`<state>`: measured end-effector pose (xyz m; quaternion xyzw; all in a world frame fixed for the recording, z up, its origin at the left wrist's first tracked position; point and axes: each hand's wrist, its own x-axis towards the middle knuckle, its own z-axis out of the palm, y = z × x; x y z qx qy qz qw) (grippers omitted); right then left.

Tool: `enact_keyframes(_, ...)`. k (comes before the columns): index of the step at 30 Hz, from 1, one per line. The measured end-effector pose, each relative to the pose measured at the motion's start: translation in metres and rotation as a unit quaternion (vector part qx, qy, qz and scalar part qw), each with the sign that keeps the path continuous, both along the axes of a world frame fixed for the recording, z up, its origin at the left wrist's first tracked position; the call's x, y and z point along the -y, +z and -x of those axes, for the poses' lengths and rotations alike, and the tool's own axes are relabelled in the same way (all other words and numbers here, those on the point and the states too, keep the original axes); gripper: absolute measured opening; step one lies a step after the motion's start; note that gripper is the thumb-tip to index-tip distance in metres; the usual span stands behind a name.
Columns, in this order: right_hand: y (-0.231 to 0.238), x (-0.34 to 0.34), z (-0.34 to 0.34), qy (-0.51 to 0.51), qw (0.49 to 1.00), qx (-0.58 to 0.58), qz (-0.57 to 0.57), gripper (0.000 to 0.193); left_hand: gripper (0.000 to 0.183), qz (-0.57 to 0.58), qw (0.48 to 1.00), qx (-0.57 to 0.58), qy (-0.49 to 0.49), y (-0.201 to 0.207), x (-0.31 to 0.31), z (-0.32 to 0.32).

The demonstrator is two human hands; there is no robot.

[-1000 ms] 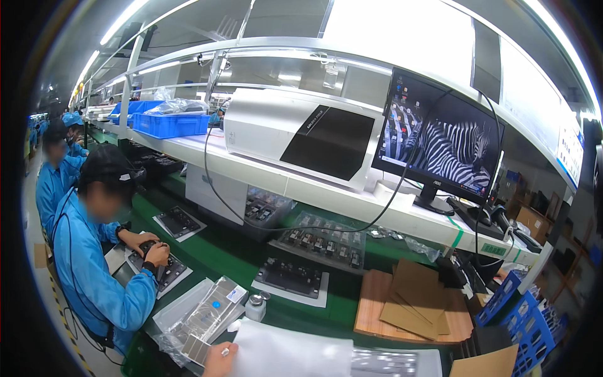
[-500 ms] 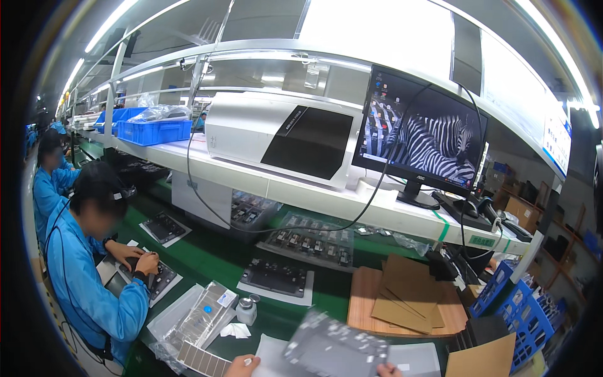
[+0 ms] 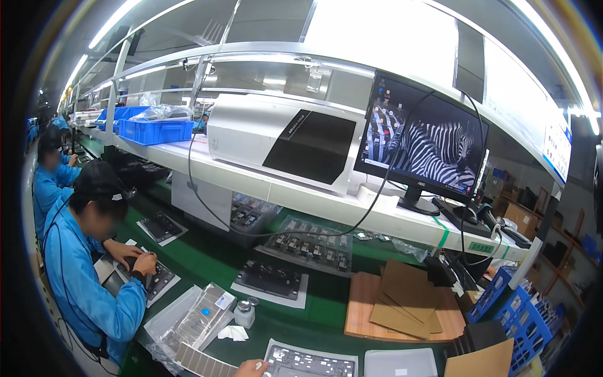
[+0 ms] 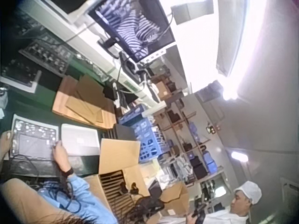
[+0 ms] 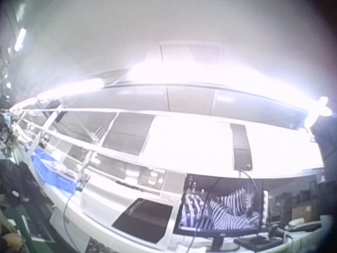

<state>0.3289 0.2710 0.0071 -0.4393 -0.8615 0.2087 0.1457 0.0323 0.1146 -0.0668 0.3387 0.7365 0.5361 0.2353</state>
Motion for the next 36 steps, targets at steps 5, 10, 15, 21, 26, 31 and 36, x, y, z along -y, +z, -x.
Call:
enact_keyframes(5,-0.007,0.015,-0.001,-0.057,0.996,0.011,-0.074,0.041,0.027,-0.057,0.979,-0.184,0.071,0.059,0.012,-0.021)
enact_keyframes(10,0.001,0.017,0.001,-0.062,0.987,0.025,-0.146,0.040,0.037,-0.002,0.994,-0.104,0.022,0.124,0.021,-0.044)
enact_keyframes(15,0.088,0.056,0.060,0.083,0.971,-0.226,0.017,0.020,0.069,-0.065,0.981,0.077,-0.164,0.116,0.010,-0.081)
enact_keyframes(21,0.098,0.098,0.092,0.085,0.926,-0.335,0.152,0.017,0.054,-0.130,0.939,0.226,-0.227,0.129,-0.003,-0.091)
enact_keyframes(26,0.069,0.102,0.102,0.100,0.888,-0.432,0.124,0.021,0.039,-0.151,0.940,0.232,-0.200,0.138,-0.006,-0.091)
enact_keyframes(31,0.062,0.092,0.088,0.041,0.912,-0.395,0.099,0.021,0.029,-0.140,0.949,0.217,-0.183,0.134,-0.001,-0.095)
enact_keyframes(36,0.070,0.060,0.100,0.021,0.878,-0.472,0.071,0.024,0.027,-0.058,0.957,0.178,-0.223,0.122,0.000,-0.102)
